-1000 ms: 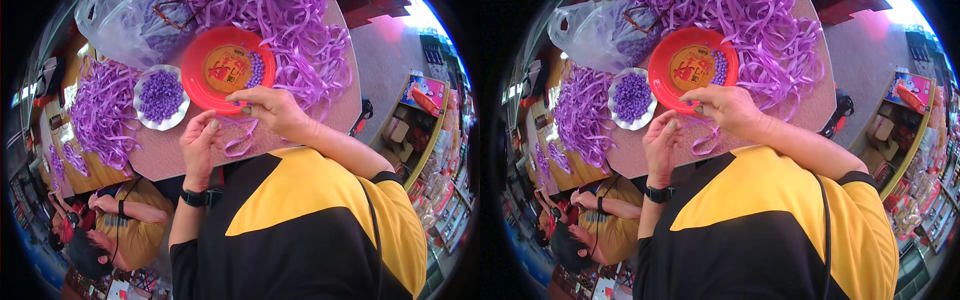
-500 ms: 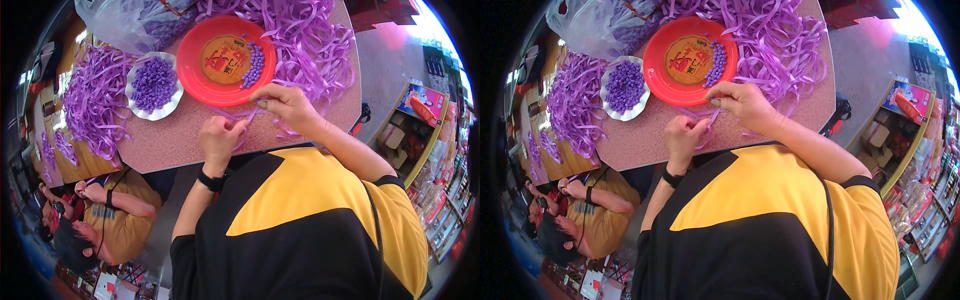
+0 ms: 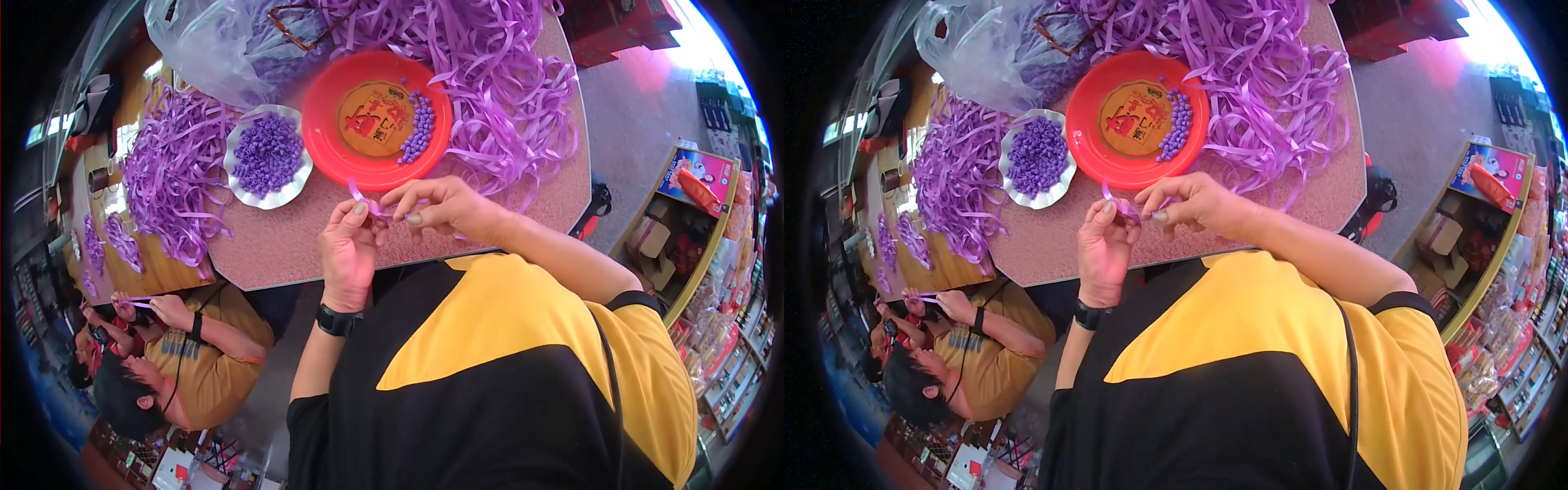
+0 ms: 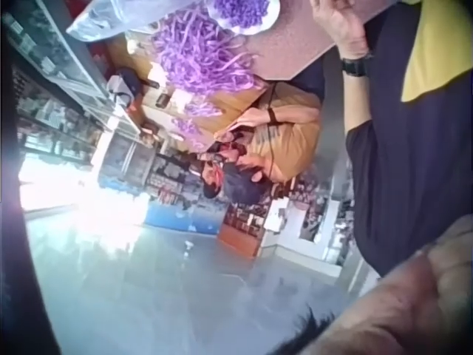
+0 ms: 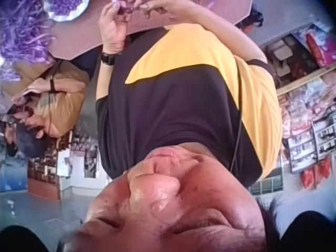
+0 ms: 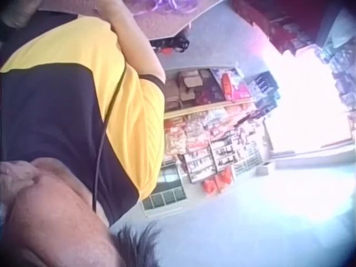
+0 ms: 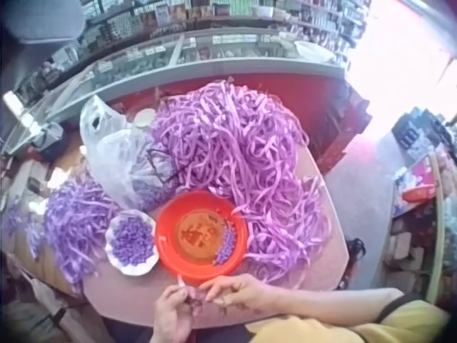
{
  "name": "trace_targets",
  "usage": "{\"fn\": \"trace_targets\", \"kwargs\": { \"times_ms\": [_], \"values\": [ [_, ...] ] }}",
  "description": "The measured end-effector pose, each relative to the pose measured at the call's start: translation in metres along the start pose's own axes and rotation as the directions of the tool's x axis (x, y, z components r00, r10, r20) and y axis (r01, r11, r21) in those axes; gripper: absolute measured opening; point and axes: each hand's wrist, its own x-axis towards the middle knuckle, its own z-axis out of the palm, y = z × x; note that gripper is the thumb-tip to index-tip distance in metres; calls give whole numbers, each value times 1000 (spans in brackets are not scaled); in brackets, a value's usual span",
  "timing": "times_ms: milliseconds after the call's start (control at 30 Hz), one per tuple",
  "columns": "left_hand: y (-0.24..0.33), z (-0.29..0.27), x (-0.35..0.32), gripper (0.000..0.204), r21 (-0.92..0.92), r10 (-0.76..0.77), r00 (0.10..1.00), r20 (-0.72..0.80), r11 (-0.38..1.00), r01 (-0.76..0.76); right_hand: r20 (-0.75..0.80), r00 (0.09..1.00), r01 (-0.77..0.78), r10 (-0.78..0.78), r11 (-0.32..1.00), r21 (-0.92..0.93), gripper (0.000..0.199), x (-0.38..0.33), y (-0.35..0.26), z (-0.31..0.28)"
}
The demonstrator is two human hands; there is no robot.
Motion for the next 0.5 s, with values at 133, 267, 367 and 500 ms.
{"fn": "trace_targets", "kwargs": {
  "times_ms": [133,267,367,500],
  "values": [
    [1,4,-3,9,-10,30,999,-16,1000,-30,5,998,-66,66,997,44,16,11,4,4],
    [0,6,-2,11,32,53,997,-55,998,-51,31,999,30,-31,1000,8,16,17,3,8],
    [-3,2,1,12,40,68,995,-79,997,-65,54,998,45,-45,999,1,15,19,-2,18],
    [-4,-1,4,15,-57,-19,998,-59,998,16,93,995,-38,40,999,-13,14,17,3,10]
  ]
}}
